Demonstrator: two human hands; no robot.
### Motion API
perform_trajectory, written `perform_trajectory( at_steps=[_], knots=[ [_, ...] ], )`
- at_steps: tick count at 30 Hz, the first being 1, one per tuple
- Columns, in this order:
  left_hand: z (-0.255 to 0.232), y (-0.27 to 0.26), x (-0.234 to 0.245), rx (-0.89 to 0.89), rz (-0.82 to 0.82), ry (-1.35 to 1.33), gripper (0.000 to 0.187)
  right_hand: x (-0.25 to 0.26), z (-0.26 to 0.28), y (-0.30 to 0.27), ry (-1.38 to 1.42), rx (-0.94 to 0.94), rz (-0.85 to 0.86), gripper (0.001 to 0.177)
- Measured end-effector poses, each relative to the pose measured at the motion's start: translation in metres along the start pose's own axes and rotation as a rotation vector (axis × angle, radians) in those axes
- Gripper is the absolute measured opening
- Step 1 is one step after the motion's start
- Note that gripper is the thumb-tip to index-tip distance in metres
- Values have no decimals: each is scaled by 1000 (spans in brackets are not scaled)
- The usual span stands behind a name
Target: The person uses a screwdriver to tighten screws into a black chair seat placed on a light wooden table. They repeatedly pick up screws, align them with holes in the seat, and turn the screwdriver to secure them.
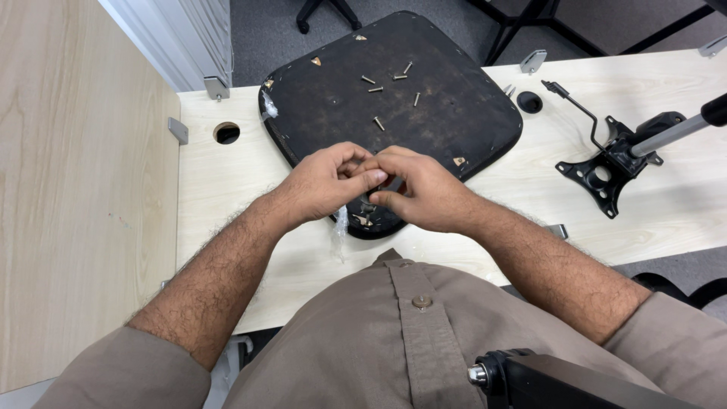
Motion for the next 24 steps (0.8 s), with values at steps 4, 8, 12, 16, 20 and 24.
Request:
perform_trajectory(
  at_steps=[4,8,12,16,20,24],
  knots=[
    [3,0,1,20,-36,-14,48,5,-5,2,-172,-185,-72,48],
    [6,0,1,67,-65,34,48,7,-8,3,-221,-263,-77,39],
    [0,-1,5,9,-102,-2,42,5,-9,1,-81,-175,-57,34],
    [-9,-2,5,-103,-84,-70,39,2,-4,-1,-17,-78,-35,37],
    [-4,-6,3,-58,-72,-103,38,2,-1,-2,-49,-118,-20,39],
    [-2,-4,3,-13,-99,-85,39,10,-1,-4,-172,-241,-85,45]
  ],
)
Point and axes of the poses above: each hand's wrist, its own y-axis towards the middle knuckle, its own x-axis out of the back of the hand, z = x × y, the point moved 10 cm from there along y, towards the middle knuckle, and after that the axes turned 7 degrees about -x, right-handed, at the moved point
